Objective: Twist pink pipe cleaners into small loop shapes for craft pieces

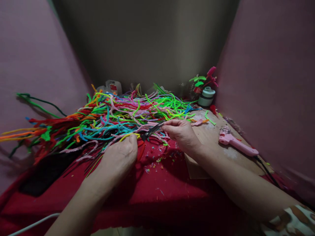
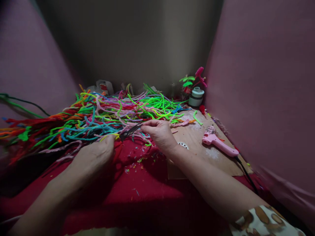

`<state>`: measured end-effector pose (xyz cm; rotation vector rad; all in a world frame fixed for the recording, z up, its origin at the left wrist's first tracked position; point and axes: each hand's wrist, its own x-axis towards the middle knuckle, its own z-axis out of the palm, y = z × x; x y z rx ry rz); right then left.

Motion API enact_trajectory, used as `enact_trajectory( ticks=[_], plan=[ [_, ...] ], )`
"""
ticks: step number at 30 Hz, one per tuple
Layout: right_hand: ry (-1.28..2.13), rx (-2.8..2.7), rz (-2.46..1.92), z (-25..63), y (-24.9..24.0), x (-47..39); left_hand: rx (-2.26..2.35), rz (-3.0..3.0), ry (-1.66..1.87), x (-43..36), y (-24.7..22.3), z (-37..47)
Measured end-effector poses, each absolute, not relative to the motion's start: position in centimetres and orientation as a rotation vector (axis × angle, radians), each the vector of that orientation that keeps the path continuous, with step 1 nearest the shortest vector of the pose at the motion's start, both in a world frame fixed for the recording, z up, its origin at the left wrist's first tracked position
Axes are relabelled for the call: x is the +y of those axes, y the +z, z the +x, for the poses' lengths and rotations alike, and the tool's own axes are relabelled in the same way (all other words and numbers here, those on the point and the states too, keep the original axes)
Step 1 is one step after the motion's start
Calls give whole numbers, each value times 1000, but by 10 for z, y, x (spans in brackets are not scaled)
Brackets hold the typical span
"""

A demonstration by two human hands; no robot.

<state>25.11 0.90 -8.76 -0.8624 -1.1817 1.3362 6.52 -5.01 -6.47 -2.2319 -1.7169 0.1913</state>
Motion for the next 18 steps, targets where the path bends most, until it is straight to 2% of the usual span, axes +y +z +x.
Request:
enact_trajectory(
  ticks=[18],
  plan=[
    [1403, -1138, -893, 251, -81, 4, -1580, -2296, 291, -47, -74, 66]
  ],
)
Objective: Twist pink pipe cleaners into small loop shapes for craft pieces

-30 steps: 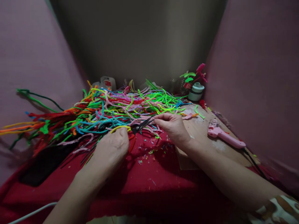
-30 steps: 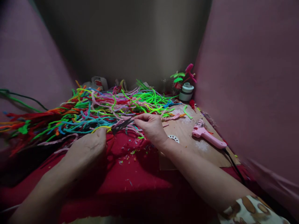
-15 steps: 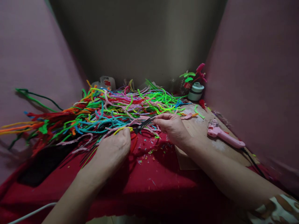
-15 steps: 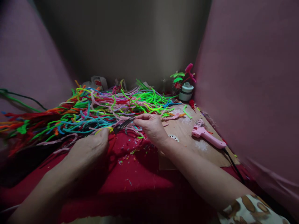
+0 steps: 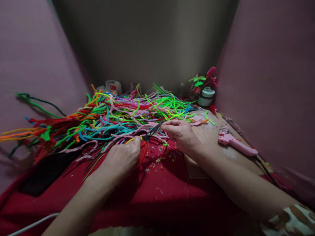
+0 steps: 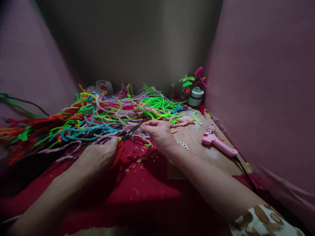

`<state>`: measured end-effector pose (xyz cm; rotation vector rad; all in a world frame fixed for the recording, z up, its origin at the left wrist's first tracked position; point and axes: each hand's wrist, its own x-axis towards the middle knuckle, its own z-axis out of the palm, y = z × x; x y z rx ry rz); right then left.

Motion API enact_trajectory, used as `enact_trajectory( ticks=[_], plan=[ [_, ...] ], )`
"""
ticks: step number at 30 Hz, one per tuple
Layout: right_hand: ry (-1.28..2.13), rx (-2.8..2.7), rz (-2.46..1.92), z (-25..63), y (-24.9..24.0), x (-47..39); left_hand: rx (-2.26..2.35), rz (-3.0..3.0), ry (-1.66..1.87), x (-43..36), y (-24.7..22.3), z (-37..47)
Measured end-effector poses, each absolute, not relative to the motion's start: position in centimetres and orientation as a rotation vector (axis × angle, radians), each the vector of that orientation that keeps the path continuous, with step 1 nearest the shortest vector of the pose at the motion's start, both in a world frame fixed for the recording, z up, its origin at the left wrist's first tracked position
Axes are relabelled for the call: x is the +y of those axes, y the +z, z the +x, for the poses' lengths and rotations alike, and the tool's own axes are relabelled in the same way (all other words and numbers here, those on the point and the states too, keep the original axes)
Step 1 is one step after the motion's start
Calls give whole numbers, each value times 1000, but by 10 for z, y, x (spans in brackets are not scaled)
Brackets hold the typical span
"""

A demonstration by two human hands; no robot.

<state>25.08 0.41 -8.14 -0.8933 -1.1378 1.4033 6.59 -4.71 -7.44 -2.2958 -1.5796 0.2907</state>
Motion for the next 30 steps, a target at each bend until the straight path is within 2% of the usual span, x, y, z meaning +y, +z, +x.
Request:
enact_trajectory(
  ticks=[7, 13, 21, 24, 28, 30],
  plan=[
    [1450, -1115, -840, 252, -80, 7, -1776, -2340, 160, -46, -67, 48],
    [1542, -1007, -760, 256, -77, 12, -1544, -2824, 110, -45, -69, 25],
    [1595, -1027, -680, 254, -79, 10, -1544, -2824, 37, -17, -73, 42],
    [1622, -1052, -683, 254, -80, 8, -1693, -2789, -274, -11, -65, 50],
    [1655, -1124, -664, 252, -81, 5, -1894, -2705, -1241, -10, -50, 71],
    [1649, -1161, -645, 250, -82, 4, -1900, -2835, -1605, -9, -46, 83]
  ],
)
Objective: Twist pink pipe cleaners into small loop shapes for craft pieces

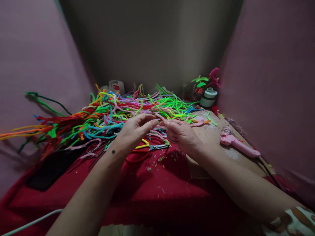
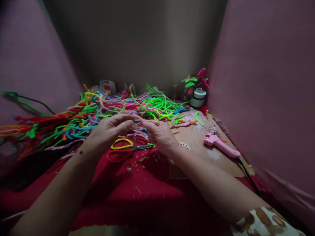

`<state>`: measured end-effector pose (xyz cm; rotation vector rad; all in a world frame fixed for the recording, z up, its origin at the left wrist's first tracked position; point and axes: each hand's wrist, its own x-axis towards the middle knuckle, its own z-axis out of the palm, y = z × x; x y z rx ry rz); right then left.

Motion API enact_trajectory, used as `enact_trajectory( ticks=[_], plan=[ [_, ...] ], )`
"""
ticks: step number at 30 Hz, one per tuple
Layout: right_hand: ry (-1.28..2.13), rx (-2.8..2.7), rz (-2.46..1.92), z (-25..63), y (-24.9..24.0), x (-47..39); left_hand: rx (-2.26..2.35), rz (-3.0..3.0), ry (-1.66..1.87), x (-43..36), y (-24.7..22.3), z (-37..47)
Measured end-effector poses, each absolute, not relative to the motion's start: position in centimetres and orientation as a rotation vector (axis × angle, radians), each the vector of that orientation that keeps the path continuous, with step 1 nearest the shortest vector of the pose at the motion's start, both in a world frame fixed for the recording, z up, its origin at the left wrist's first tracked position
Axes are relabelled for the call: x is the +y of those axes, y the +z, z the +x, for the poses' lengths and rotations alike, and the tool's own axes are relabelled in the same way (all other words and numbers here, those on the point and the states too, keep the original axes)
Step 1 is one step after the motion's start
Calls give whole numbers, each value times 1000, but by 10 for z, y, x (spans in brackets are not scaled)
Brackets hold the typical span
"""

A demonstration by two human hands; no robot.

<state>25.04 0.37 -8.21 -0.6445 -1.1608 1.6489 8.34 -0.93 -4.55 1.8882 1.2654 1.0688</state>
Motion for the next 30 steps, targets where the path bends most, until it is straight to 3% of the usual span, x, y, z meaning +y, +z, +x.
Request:
enact_trajectory(
  ticks=[13, 22, 26, 30],
  plan=[
    [1600, -1074, -720, 239, -88, -5, 973, 1074, 1553, -4, -68, 133],
    [1724, -1047, -607, 245, -89, 3, 834, 848, 1353, 7, -66, 107],
    [1793, -1017, -544, 246, -91, 3, 842, 995, 1157, -1, -70, 103],
    [1828, -1073, -525, 245, -94, 2, 919, 1142, 1233, -7, -74, 113]
  ],
)
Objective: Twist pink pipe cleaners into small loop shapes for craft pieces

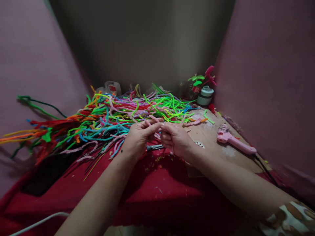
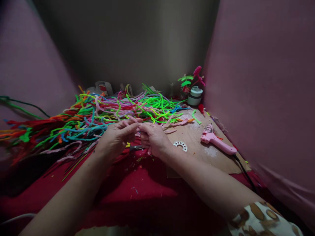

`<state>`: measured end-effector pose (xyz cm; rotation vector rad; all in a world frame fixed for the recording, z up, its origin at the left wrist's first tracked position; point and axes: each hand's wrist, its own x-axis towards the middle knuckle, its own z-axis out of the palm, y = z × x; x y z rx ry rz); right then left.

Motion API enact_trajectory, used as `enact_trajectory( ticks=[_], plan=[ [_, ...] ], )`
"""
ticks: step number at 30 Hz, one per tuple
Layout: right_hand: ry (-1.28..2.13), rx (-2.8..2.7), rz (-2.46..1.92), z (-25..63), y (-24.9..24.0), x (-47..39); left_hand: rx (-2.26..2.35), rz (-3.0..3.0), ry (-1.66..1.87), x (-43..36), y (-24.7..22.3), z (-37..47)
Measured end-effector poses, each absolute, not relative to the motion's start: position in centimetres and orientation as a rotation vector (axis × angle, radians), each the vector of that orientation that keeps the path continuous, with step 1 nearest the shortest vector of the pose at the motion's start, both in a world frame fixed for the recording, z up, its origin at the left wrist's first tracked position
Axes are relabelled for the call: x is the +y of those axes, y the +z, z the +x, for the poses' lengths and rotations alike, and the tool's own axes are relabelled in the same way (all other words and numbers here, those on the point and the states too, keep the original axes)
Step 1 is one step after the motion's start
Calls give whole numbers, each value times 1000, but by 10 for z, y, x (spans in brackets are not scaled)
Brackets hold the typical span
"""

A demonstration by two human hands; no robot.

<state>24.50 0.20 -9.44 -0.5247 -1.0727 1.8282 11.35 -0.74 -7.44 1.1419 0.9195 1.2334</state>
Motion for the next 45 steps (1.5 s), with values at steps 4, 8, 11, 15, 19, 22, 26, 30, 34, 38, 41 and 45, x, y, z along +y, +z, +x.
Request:
enact_trajectory(
  ticks=[4, 8, 11, 15, 19, 22, 26, 30, 34, 38, 41, 45],
  plan=[
    [1800, -1121, -560, 244, -94, -1, 997, 1183, 1379, -5, -76, 117],
    [1762, -1210, -614, 244, -91, -2, 1026, 1127, 1386, 1, -74, 112],
    [1795, -1299, -642, 245, -92, 0, 1024, 1091, 1338, 5, -70, 105],
    [1896, -1300, -643, 243, -95, 1, 1084, 1147, 1362, 10, -65, 95],
    [1928, -1319, -649, 242, -95, -1, 1043, 1158, 1436, 11, -61, 88],
    [1884, -1301, -649, 242, -94, -2, 1000, 1156, 1364, 8, -61, 87],
    [1871, -1222, -623, 243, -94, -1, 1020, 1297, 1135, 2, -67, 93],
    [1977, -1213, -614, 246, -96, 1, 1016, 1308, 1199, 1, -71, 97],
    [2124, -1233, -634, 248, -99, 3, 1107, 1355, 1260, 5, -71, 92],
    [1997, -1225, -629, 244, -102, 2, 1152, 1214, 1374, 7, -72, 89],
    [1860, -1306, -655, 241, -102, -1, 1148, 1163, 1395, 5, -71, 89],
    [1711, -1437, -749, 241, -97, -8, 1077, 1122, 1337, 2, -64, 90]
  ],
)
